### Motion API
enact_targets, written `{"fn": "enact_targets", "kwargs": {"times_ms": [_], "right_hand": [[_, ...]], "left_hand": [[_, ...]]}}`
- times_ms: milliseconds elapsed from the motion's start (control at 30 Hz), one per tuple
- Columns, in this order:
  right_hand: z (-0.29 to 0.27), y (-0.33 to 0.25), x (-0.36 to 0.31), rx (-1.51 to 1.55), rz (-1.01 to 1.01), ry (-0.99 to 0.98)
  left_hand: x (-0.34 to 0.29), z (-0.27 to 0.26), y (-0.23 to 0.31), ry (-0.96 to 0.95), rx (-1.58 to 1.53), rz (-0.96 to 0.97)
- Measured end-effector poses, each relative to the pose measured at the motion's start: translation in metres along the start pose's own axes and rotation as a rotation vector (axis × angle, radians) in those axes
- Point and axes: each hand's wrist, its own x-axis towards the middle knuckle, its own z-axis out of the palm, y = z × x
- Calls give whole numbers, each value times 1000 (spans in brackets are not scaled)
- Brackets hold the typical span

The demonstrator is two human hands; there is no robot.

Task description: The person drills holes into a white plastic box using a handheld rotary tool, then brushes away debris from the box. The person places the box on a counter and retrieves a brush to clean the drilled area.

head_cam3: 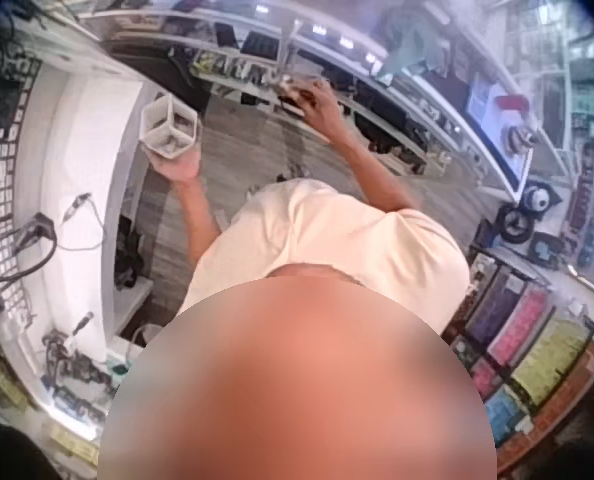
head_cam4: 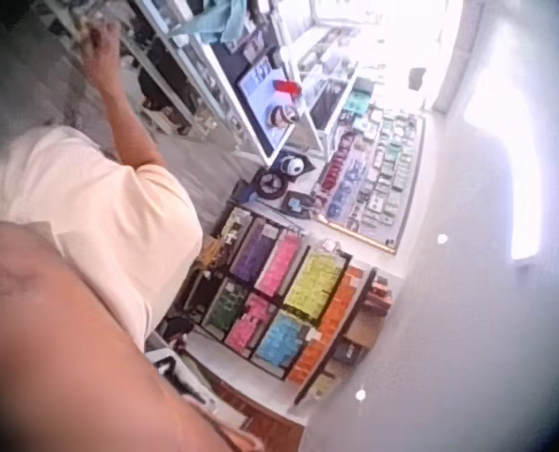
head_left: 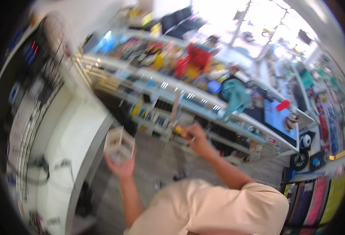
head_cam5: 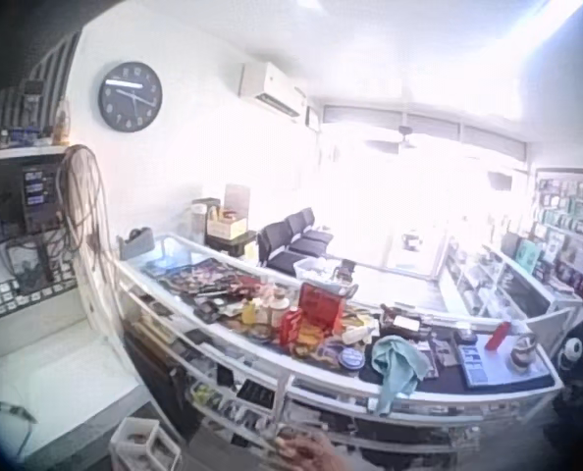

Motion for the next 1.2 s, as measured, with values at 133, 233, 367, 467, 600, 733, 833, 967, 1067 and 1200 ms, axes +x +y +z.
{"fn": "enact_targets", "kwargs": {"times_ms": [133,233,367,467,600,733,833,967,1067,1200], "right_hand": [[-5,-122,32,609,353,24],[-8,-200,59,599,294,-60],[61,-232,74,284,74,-178],[90,-224,80,258,169,-392],[107,-227,79,205,-141,-339],[114,-239,84,202,0,-420],[112,-234,86,190,-50,-347],[106,-233,84,217,51,-406],[78,-233,89,281,93,-552],[21,-228,100,184,-46,42]], "left_hand": [[10,-9,31,29,-99,10],[23,0,39,64,-30,60],[16,15,34,-180,-22,-22],[0,9,37,-70,44,43],[-3,-7,50,-91,-36,38],[-9,-13,60,84,147,148],[-16,-15,62,89,206,151],[-15,-22,63,69,175,167],[-9,-25,67,44,291,189],[-8,-15,76,-124,159,66]]}}
